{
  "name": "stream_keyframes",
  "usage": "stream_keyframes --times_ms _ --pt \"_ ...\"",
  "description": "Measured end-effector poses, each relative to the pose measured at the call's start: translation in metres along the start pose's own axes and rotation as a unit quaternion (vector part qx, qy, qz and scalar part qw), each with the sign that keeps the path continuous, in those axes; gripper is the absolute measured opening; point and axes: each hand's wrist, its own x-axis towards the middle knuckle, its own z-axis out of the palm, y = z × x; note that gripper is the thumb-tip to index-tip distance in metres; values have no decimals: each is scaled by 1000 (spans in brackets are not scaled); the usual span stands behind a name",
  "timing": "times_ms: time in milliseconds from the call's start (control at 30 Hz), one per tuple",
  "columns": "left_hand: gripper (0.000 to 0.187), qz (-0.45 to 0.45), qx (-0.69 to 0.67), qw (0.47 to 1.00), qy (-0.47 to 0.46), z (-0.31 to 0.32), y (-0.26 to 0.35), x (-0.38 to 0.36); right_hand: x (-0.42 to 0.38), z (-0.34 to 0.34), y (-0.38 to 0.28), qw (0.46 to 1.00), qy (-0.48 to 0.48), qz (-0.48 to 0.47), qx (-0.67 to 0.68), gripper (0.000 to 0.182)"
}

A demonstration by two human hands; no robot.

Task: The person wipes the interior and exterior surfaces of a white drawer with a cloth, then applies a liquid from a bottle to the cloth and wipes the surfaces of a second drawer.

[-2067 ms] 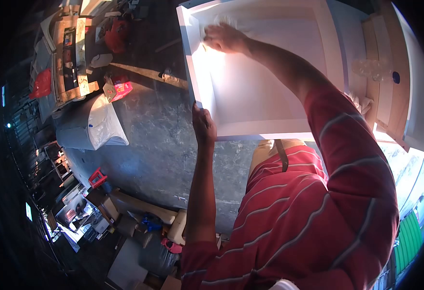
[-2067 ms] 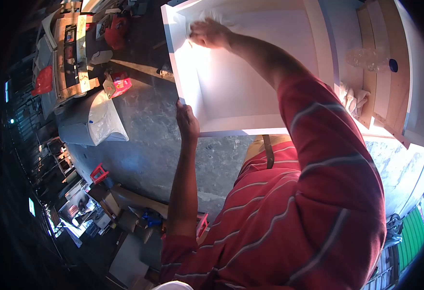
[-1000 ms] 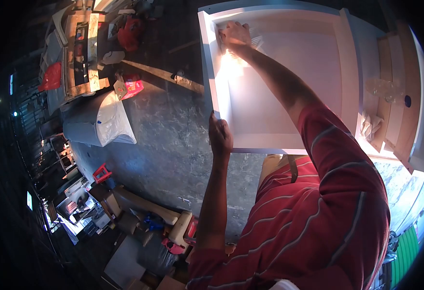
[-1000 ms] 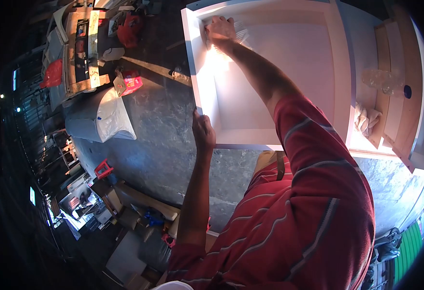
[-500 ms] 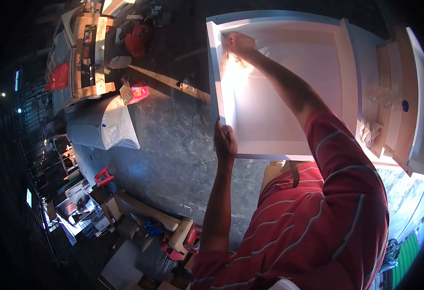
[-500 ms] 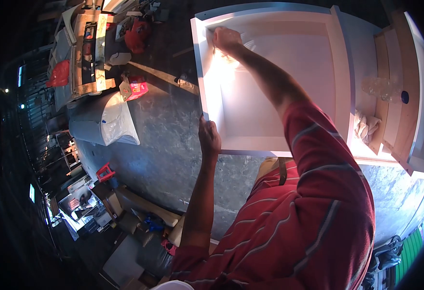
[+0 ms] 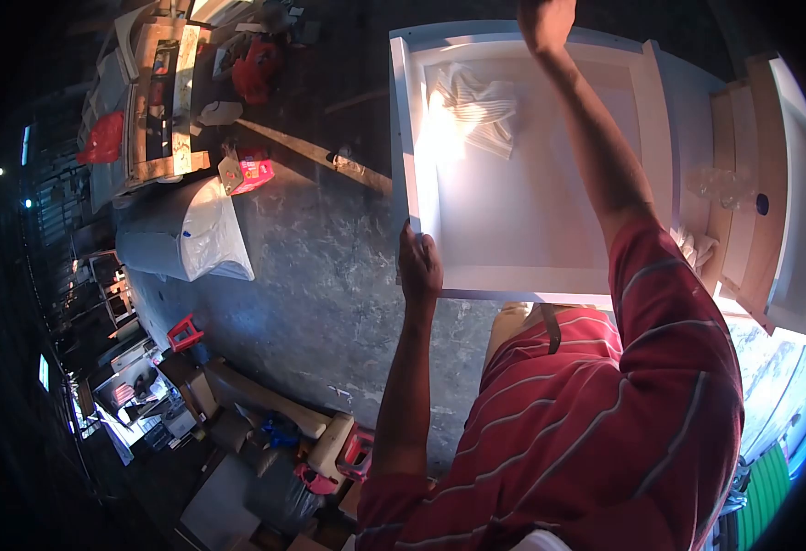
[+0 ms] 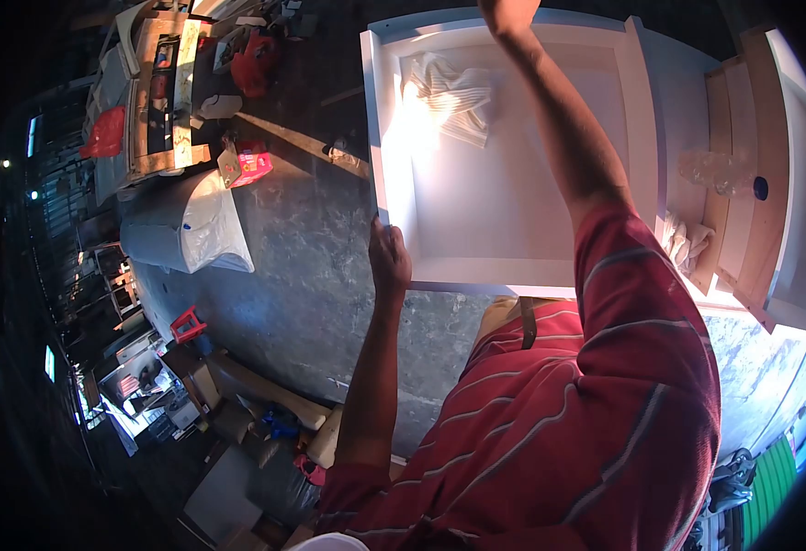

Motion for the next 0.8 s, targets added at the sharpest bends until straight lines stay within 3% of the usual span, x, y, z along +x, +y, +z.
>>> stream_keyframes --times_ms 33,100,167,200,300,367,400,433,467,500,533,600,633,700,767,800 --pt "47 4 11 1000 3 1 -1 0 -23 4 21 971 -228 63 45 20" --pt "47 7 22 1000 6 1 -3 1 -80 -3 18 919 -300 -192 170 17" --pt "46 -7 28 1000 6 1 -3 -1 -121 -23 -3 831 -419 -332 156 37" --pt "46 -12 27 1000 2 2 -1 -3 -144 -27 -2 824 -474 -304 61 50" --pt "43 -2 26 999 29 1 4 -1 -189 -58 -38 806 -545 -230 21 51" --pt "45 21 51 998 33 1 3 1 -205 -102 -57 710 -627 -318 31 54" --pt "45 23 49 998 35 2 1 0 -251 -114 -42 680 -670 -144 259 52" --pt "47 23 54 998 26 2 -3 0 -288 -126 -23 593 -656 40 466 49" --pt "50 24 58 998 18 3 -8 1 -261 -151 -27 637 -648 -219 354 47" --pt "50 27 54 998 23 5 -15 1 -233 -174 -31 630 -589 -460 211 45" --pt "51 27 7 999 14 5 -22 0 -239 -173 -20 629 -587 -466 208 45" --pt "52 38 -46 998 16 3 -31 6 -238 -149 -14 608 -681 -101 397 38" --pt "52 19 -88 995 -31 -3 -33 5 -230 -143 -18 553 -682 94 469 35" --pt "51 5 -129 989 -73 -7 -39 7 -173 -133 -55 773 -592 32 225 36" --pt "51 -84 -145 974 -151 -6 -48 8 -136 -111 -106 638 -687 292 190 43" --pt "51 -78 -146 975 -148 -4 -53 6 -131 -104 -130 606 -699 329 191 56"
